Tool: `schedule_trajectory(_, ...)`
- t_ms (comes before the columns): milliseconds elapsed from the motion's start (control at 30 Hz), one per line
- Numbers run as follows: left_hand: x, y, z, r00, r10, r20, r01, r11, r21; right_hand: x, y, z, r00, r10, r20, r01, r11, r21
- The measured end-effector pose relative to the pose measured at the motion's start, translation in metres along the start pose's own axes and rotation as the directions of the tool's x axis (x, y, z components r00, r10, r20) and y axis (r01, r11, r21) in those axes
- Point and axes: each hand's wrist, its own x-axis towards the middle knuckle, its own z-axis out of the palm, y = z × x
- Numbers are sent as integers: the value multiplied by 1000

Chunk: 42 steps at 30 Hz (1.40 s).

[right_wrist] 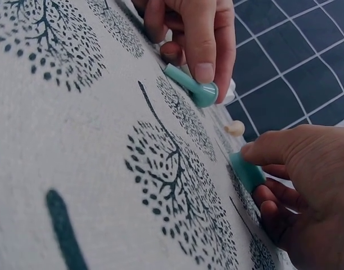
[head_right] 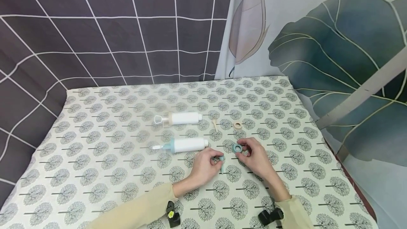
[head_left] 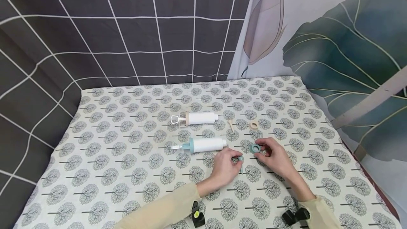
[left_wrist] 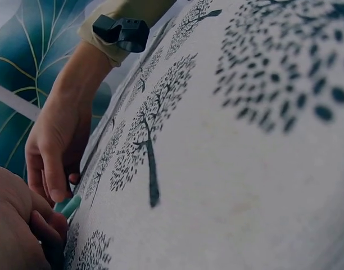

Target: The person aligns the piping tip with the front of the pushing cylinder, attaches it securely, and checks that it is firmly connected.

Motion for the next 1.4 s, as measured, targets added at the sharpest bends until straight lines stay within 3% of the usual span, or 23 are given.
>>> schedule_trajectory(200,0,0,0,1000,15,-8,-15,1000,25,2,1,2,1000,2,-3,-2,1000,-27)
schedule_trajectory(500,2,-1,-1,1000,-15,16,15,999,-35,1,1,3,1000,-15,-14,14,997,-72)
schedule_trajectory(767,1,0,-3,996,-78,41,83,988,-128,1,-1,1,1000,-11,-26,10,999,-48)
schedule_trajectory(1033,0,3,-6,992,-103,74,114,981,-159,-2,-4,-2,1000,-6,-21,5,1000,-28)
schedule_trajectory(1400,5,14,-18,994,-102,27,106,964,-244,-3,-11,-6,1000,2,-26,-2,999,33)
